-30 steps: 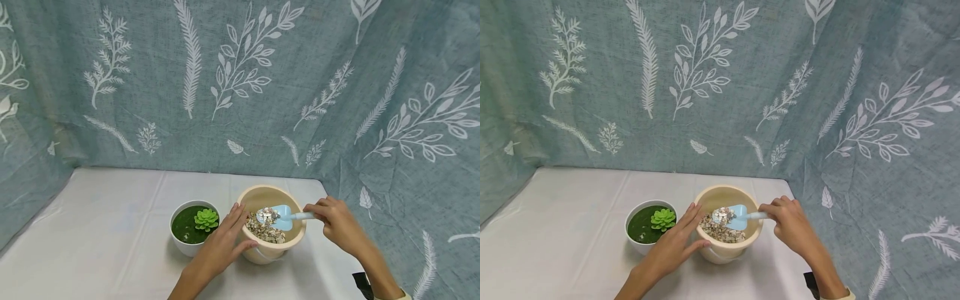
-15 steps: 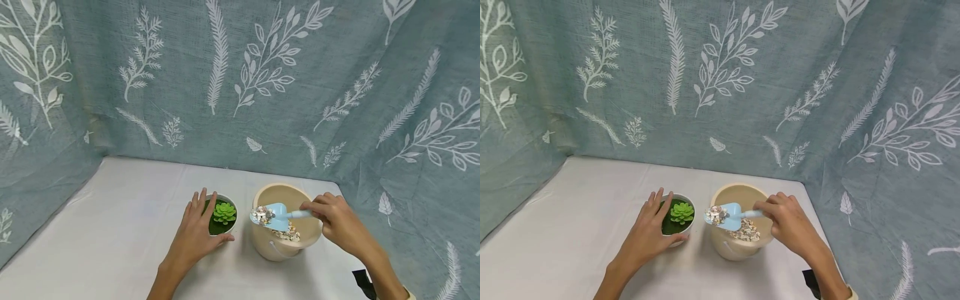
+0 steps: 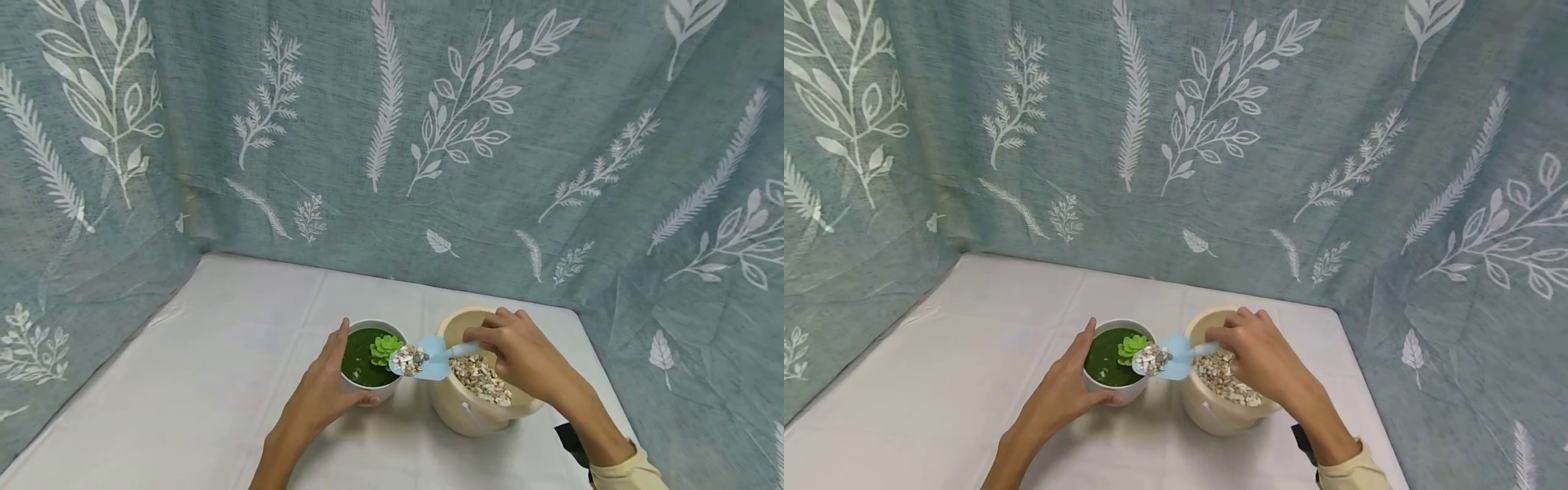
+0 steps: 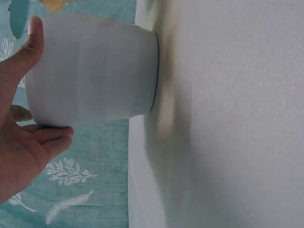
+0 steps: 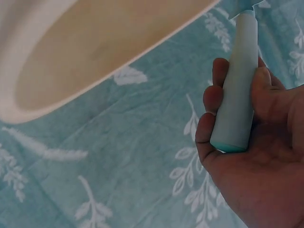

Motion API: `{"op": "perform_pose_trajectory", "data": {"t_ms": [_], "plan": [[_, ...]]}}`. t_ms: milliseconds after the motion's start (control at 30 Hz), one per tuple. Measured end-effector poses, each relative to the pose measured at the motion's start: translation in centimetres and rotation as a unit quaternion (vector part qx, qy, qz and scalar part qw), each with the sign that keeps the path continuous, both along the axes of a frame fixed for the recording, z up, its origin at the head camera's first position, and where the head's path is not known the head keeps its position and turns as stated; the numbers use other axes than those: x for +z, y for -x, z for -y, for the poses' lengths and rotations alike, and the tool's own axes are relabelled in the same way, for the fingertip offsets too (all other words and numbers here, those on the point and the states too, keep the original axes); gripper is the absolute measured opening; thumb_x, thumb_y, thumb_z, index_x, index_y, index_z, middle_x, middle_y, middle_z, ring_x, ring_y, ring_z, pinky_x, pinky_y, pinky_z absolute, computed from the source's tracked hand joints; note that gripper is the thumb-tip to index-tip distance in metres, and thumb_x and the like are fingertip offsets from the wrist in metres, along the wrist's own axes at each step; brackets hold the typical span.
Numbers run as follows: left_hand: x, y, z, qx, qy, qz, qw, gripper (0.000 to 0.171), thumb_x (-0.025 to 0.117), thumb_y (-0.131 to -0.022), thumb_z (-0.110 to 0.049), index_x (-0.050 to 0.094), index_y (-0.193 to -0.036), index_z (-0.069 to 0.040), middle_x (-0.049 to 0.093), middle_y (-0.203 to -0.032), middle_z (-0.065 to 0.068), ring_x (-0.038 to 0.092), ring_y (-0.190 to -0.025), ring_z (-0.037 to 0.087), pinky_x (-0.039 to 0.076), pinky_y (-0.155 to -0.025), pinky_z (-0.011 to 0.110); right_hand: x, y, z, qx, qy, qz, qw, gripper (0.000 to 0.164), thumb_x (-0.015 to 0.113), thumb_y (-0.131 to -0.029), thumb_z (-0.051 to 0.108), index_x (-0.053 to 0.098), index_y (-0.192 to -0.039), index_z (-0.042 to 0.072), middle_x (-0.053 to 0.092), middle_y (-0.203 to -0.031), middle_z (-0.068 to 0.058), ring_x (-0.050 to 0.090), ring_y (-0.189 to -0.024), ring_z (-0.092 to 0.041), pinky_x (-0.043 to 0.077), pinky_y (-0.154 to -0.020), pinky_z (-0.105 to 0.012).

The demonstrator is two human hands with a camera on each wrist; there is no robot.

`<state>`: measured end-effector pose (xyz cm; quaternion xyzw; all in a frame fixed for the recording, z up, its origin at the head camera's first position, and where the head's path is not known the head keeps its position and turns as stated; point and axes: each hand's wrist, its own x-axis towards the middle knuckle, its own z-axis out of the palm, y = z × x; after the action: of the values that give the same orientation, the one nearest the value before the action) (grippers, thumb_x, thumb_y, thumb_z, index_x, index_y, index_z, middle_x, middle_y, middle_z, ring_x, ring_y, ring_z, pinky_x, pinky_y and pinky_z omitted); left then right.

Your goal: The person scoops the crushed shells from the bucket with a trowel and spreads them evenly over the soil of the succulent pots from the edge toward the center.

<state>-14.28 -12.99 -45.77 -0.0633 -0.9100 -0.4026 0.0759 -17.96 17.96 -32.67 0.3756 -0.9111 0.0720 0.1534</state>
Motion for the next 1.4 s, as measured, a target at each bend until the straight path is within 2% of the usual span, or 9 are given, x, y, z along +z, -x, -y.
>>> {"op": "perform_pose_trajectory", "data": {"t_ms": [100,267,467,700,900,1100,1233,1267,1400], "plan": [[-0.1,0.0,-0.2,0.004,-0.003,-0.007,1.0,0.134,0.098,-0.068,-0.042,0.015,-0.169,-0.011,0.033,-0.169,0.024,0.048,-0.145,0.05,0.05,-0.11,0.064,-0.3,0.5,0.8,0.006,-0.016,-0.002,1.0,0.037,0.081,-0.079,-0.009,0.081,-0.103,0.02,0.072,-0.089,0.007,0.063,-0.089,-0.013,0.033,-0.074,-0.025],[-0.1,-0.1,-0.4,0.008,-0.017,0.0,0.9998,0.132,0.097,-0.069,-0.046,0.017,-0.169,-0.011,0.031,-0.171,0.021,0.046,-0.148,0.047,0.048,-0.113,0.062,-0.7,0.9,1.9,0.006,-0.057,-0.017,0.998,0.039,0.08,-0.078,-0.006,0.08,-0.103,0.023,0.072,-0.092,0.007,0.064,-0.092,-0.015,0.044,-0.078,-0.03],[0.0,0.0,-0.6,0.017,-0.025,0.0,0.9995,0.134,0.099,-0.066,-0.046,0.02,-0.168,-0.009,0.035,-0.17,0.019,0.051,-0.145,0.046,0.05,-0.113,0.059,-1.0,0.7,2.7,0.006,-0.114,-0.08,0.99,0.052,0.074,-0.068,-0.011,0.081,-0.106,0.024,0.071,-0.094,0.004,0.063,-0.088,-0.017,0.05,-0.082,-0.033],[0.2,0.1,-0.5,0.023,-0.023,-0.001,0.9995,0.133,0.099,-0.065,-0.046,0.023,-0.167,-0.006,0.038,-0.168,0.02,0.054,-0.142,0.046,0.052,-0.11,0.058,-1.1,0.4,3.6,0.028,-0.121,-0.147,0.981,0.044,0.082,-0.068,-0.004,0.079,-0.105,0.018,0.069,-0.091,-0.003,0.06,-0.088,-0.022,0.047,-0.079,-0.036],[0.1,0.2,-0.5,0.033,-0.014,0.002,0.9994,0.134,0.099,-0.064,-0.046,0.024,-0.167,-0.005,0.04,-0.167,0.02,0.055,-0.141,0.045,0.053,-0.11,0.057,-1.3,0.4,3.9,0.037,-0.134,-0.194,0.971,0.044,0.09,-0.066,0.003,0.077,-0.106,0.017,0.067,-0.093,-0.004,0.057,-0.086,-0.023,0.045,-0.079,-0.036],[0.0,0.3,-0.3,0.036,-0.013,0.002,0.9993,0.133,0.099,-0.064,-0.047,0.025,-0.166,-0.005,0.04,-0.167,0.019,0.055,-0.141,0.045,0.052,-0.111,0.057,-1.3,0.1,4.2,0.058,-0.134,-0.248,0.958,0.028,0.084,-0.078,0.005,0.077,-0.102,0.016,0.067,-0.092,-0.004,0.059,-0.085,-0.023,0.049,-0.079,-0.035],[0.0,0.2,-0.1,0.035,-0.015,0.004,0.9993,0.133,0.098,-0.065,-0.048,0.024,-0.167,-0.006,0.039,-0.167,0.02,0.053,-0.144,0.045,0.051,-0.112,0.057,-1.1,-0.2,4.4,0.081,-0.13,-0.275,0.949,0.013,0.071,-0.092,0.003,0.074,-0.1,0.013,0.067,-0.093,-0.006,0.059,-0.086,-0.024,0.054,-0.084,-0.037],[0.0,0.2,-0.1,0.035,-0.015,0.005,0.9992,0.133,0.098,-0.065,-0.048,0.024,-0.167,-0.006,0.038,-0.168,0.02,0.052,-0.144,0.045,0.05,-0.113,0.057,-1.0,-0.3,4.4,0.086,-0.131,-0.283,0.946,0.012,0.066,-0.095,0.004,0.074,-0.099,0.012,0.066,-0.093,-0.007,0.058,-0.086,-0.025,0.054,-0.085,-0.038],[0.1,0.3,0.1,0.037,-0.015,0.014,0.9991,0.133,0.098,-0.066,-0.048,0.022,-0.167,-0.007,0.036,-0.168,0.021,0.05,-0.146,0.045,0.049,-0.114,0.058,-0.7,-0.5,4.6,0.105,-0.133,-0.314,0.934,0.029,0.045,-0.106,0.002,0.072,-0.098,0.009,0.064,-0.094,-0.008,0.057,-0.088,-0.025,0.052,-0.085,-0.037]]}}
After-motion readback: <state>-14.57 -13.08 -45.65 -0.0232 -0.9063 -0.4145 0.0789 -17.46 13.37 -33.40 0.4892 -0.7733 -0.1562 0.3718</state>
